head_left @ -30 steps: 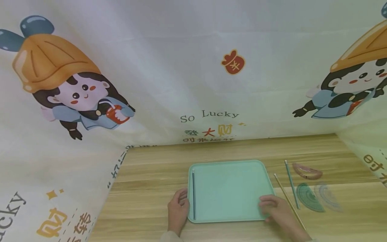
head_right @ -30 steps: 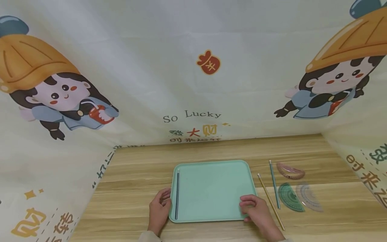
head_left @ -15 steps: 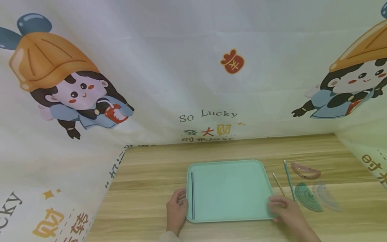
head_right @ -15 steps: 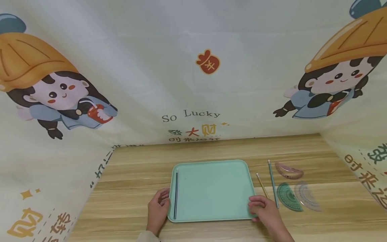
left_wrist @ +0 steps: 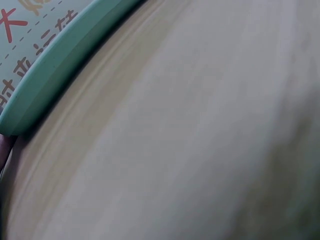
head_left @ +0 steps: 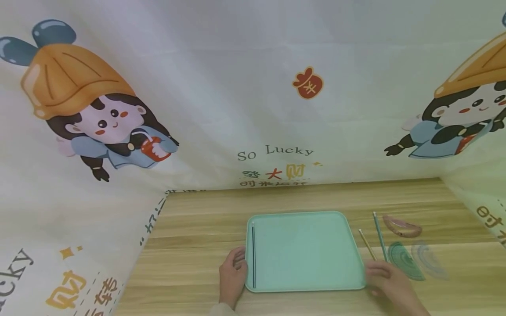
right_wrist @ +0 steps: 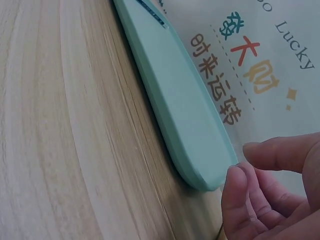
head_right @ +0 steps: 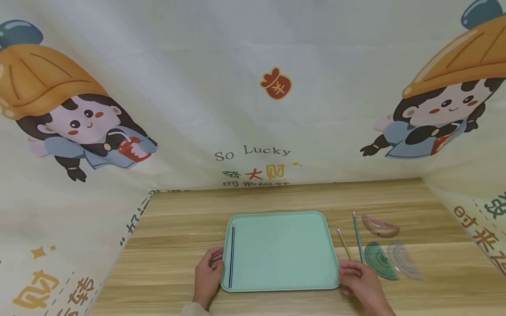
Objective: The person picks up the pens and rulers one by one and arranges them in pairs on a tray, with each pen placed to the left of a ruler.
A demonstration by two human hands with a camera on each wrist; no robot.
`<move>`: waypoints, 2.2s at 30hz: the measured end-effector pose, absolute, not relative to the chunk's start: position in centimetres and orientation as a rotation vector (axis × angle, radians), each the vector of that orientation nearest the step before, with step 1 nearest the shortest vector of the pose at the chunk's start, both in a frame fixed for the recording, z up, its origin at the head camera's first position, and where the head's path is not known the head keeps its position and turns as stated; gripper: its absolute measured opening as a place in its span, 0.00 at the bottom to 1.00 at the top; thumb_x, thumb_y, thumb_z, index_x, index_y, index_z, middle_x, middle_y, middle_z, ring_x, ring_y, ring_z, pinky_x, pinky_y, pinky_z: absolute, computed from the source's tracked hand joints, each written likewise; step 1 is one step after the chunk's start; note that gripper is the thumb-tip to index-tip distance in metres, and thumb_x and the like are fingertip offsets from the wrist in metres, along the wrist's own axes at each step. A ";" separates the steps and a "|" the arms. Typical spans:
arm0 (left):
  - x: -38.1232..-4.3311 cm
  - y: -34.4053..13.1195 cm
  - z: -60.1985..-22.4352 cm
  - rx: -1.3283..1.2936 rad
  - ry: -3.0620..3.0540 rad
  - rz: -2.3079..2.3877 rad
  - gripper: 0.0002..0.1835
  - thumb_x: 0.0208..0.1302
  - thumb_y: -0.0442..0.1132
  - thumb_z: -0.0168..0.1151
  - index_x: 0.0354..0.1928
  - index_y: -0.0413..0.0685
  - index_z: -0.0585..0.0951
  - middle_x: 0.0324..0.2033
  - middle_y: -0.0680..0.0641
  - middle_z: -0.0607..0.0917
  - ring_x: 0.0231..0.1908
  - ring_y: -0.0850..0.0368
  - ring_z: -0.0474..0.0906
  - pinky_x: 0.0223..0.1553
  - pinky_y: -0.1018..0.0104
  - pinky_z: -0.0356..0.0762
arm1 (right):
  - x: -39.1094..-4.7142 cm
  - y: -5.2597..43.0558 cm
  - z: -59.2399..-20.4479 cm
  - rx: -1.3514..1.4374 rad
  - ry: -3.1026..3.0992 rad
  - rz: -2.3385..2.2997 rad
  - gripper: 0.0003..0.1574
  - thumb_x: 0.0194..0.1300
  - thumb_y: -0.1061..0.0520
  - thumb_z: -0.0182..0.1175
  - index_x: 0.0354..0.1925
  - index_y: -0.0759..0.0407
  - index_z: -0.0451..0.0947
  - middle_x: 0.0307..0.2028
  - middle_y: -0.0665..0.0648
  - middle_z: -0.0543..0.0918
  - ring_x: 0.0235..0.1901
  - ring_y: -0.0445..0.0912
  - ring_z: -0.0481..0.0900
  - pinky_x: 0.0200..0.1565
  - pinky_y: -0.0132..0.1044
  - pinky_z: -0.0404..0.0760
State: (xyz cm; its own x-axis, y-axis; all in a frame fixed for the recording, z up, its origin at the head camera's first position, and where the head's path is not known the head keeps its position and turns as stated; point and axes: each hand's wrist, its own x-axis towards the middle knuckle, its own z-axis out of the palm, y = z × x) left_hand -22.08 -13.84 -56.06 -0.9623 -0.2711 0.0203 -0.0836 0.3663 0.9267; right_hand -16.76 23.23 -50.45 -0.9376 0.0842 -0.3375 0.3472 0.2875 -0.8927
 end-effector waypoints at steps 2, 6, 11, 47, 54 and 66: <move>-22.1 -13.8 -56.1 0.324 -2.450 -1.649 0.18 0.62 0.31 0.53 0.54 0.47 0.77 0.49 0.43 0.83 0.50 0.50 0.81 0.53 0.60 0.83 | -16.7 23.5 -50.4 0.401 2.329 -1.696 0.31 0.62 0.61 0.59 0.60 0.74 0.65 0.49 0.64 0.81 0.39 0.41 0.79 0.39 0.36 0.88; -22.1 -13.8 -56.1 0.322 -2.452 -1.646 0.18 0.61 0.31 0.53 0.54 0.47 0.77 0.49 0.43 0.83 0.50 0.49 0.81 0.53 0.60 0.83 | -16.7 24.0 -50.4 0.394 2.340 -1.670 0.31 0.63 0.61 0.58 0.60 0.75 0.63 0.49 0.65 0.80 0.41 0.43 0.80 0.40 0.37 0.88; -22.2 -13.7 -56.1 0.314 -2.447 -1.642 0.18 0.61 0.30 0.53 0.54 0.47 0.78 0.49 0.43 0.84 0.50 0.49 0.81 0.53 0.60 0.83 | -16.7 24.5 -50.3 0.391 2.362 -1.646 0.31 0.64 0.61 0.56 0.61 0.75 0.63 0.49 0.66 0.80 0.41 0.44 0.80 0.40 0.37 0.88; -22.1 -13.8 -56.1 0.324 -2.444 -1.622 0.18 0.61 0.30 0.53 0.53 0.47 0.78 0.49 0.43 0.83 0.51 0.48 0.80 0.54 0.57 0.82 | -17.1 27.8 -50.8 0.429 2.462 -1.537 0.35 0.64 0.56 0.58 0.61 0.76 0.61 0.50 0.71 0.79 0.38 0.45 0.81 0.38 0.34 0.87; -22.0 -13.8 -56.2 0.309 -2.455 -1.605 0.18 0.61 0.30 0.54 0.53 0.47 0.78 0.49 0.43 0.84 0.51 0.48 0.81 0.53 0.58 0.83 | -17.1 28.1 -51.1 0.440 2.463 -1.553 0.35 0.63 0.57 0.59 0.61 0.76 0.61 0.48 0.69 0.80 0.35 0.44 0.82 0.38 0.34 0.87; -22.1 -13.9 -56.3 0.289 -2.448 -1.598 0.18 0.60 0.29 0.54 0.52 0.47 0.79 0.48 0.43 0.84 0.50 0.49 0.81 0.52 0.59 0.84 | -17.7 29.0 -51.2 0.465 2.497 -1.498 0.41 0.61 0.56 0.60 0.63 0.76 0.55 0.54 0.77 0.72 0.35 0.46 0.80 0.38 0.38 0.85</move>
State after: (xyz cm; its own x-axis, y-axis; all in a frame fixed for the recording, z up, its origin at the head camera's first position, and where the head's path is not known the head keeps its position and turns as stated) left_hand -22.07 -13.93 -56.27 -0.9601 -0.2726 0.0627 -0.0523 0.3951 0.9172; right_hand -17.68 28.96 -51.23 -0.9321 0.1674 -0.3213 0.3623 0.4395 -0.8219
